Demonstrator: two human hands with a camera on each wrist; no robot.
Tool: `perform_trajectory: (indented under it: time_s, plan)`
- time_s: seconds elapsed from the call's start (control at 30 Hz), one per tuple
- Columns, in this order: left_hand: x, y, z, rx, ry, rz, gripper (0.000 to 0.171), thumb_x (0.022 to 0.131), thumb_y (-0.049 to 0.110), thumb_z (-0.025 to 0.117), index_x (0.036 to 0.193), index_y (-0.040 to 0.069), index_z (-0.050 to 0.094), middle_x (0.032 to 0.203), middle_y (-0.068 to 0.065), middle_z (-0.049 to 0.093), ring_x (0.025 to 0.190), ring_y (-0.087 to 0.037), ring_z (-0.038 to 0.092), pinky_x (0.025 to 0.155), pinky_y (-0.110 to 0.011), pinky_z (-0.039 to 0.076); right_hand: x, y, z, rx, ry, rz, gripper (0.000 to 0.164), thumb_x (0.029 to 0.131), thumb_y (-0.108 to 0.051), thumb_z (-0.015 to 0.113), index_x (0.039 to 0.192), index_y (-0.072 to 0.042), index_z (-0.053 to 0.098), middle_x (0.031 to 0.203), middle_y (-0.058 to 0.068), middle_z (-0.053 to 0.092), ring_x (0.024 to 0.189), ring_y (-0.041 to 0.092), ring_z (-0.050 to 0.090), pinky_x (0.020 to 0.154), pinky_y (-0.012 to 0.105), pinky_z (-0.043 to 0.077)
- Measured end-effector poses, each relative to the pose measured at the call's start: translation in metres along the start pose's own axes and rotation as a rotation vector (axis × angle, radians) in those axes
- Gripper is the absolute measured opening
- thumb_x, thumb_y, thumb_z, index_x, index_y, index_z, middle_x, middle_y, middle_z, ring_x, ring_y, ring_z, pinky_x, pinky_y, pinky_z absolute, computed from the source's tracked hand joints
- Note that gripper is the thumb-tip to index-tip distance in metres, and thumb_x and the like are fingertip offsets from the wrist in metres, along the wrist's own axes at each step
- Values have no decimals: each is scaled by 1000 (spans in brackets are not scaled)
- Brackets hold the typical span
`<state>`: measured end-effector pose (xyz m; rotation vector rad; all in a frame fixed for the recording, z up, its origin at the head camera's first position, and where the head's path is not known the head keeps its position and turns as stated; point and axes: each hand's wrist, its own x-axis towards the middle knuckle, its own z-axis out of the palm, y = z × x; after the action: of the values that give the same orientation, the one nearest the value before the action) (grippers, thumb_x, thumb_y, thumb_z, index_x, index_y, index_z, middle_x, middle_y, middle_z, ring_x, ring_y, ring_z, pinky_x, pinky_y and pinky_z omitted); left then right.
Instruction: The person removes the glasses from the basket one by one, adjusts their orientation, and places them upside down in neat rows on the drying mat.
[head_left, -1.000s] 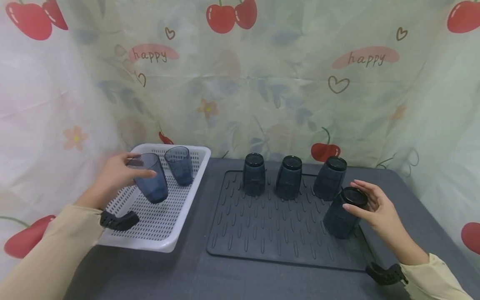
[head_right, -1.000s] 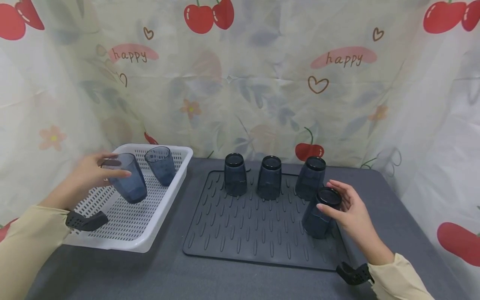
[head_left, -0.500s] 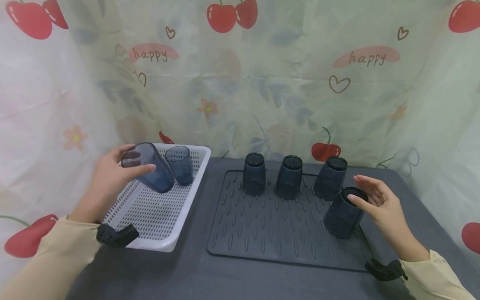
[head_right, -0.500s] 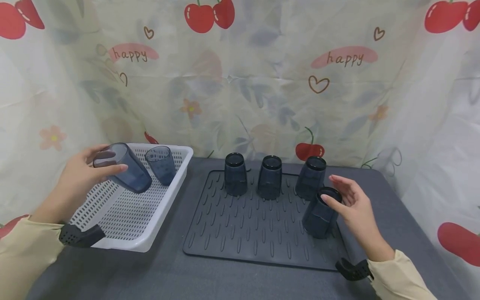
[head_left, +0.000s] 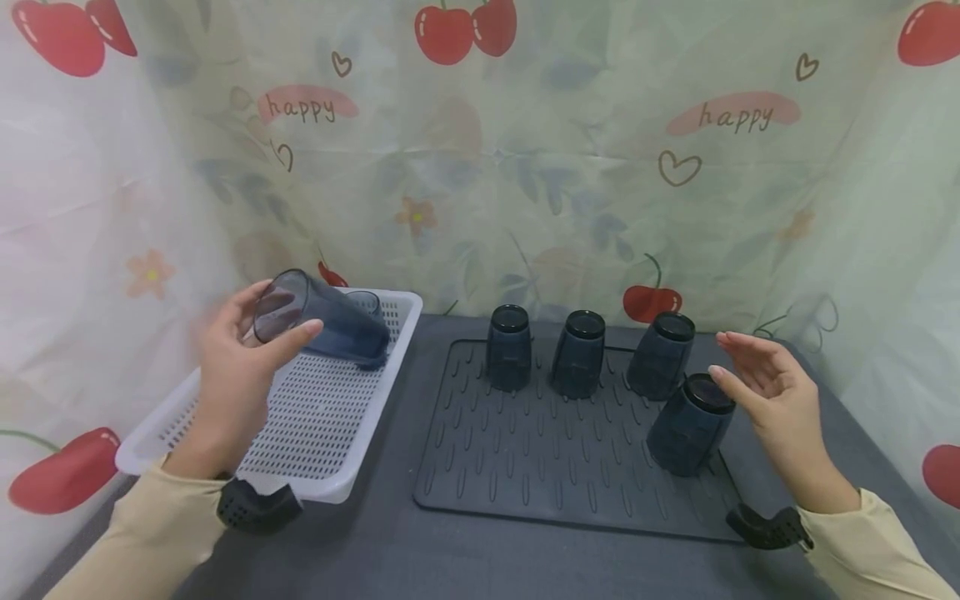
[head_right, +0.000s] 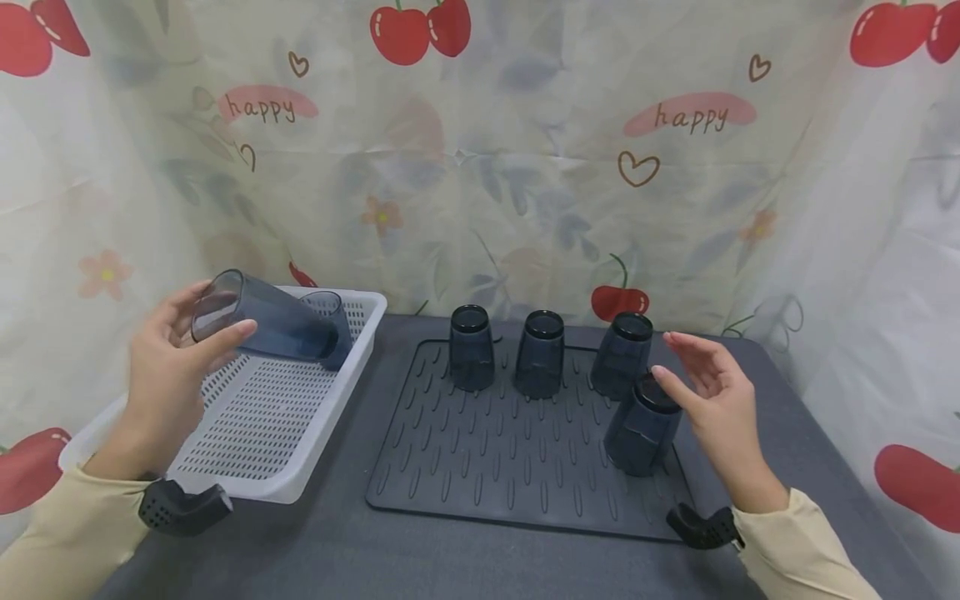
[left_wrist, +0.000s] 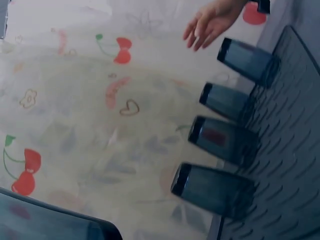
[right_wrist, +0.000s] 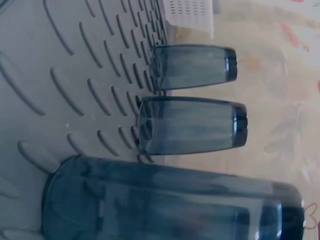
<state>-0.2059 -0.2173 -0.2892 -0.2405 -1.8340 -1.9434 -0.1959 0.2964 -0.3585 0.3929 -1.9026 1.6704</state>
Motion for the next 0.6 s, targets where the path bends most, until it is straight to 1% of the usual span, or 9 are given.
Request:
perform_trajectory:
  time_s: [0.17,0.27,0.37,0.43,0.47,0.6]
  plan:
    - [-13,1,17,-38,7,-9,70,83,7,75,144,12,40,134,-6,50,119,-17,54,84,-15,52,1,-8,7,60,4,-56,48,85,14,62,131,4,51,126,1,61,118,6,57,95,10,44]
    - [-20,1,28,-36,10,-16,68,85,7,73,144,13,39,136,-5,50,119,-17,55,89,-22,52,2,-13,13,66,-3,-64,50,86,13,62,133,4,49,125,1,61,118,7,57,94,11,45]
    - [-26,0,39,-68,7,-17,66,87,4,70,144,12,39,138,-5,49,118,-18,56,92,-28,52,2,-18,20,58,-15,-71,51,86,13,62,134,3,49,126,0,61,118,8,57,95,11,45]
    - [-30,-1,46,-90,-3,-18,65,88,3,68,145,12,38,138,-5,47,119,-20,56,92,-28,52,2,-20,25,74,-33,-84,52,86,15,61,135,2,48,126,1,61,118,9,57,97,13,44]
    - [-32,-2,49,-99,-11,-19,65,88,3,67,145,12,38,138,-5,46,120,-20,55,93,-29,52,2,-21,27,90,-44,-93,53,86,16,60,135,2,48,126,1,61,119,10,57,97,13,44]
    - [-38,-8,61,-136,-47,-26,62,89,2,64,145,10,38,139,-4,46,122,-23,54,92,-28,53,3,-21,36,158,-97,-137,55,86,19,57,136,3,46,128,3,60,121,12,56,100,16,44]
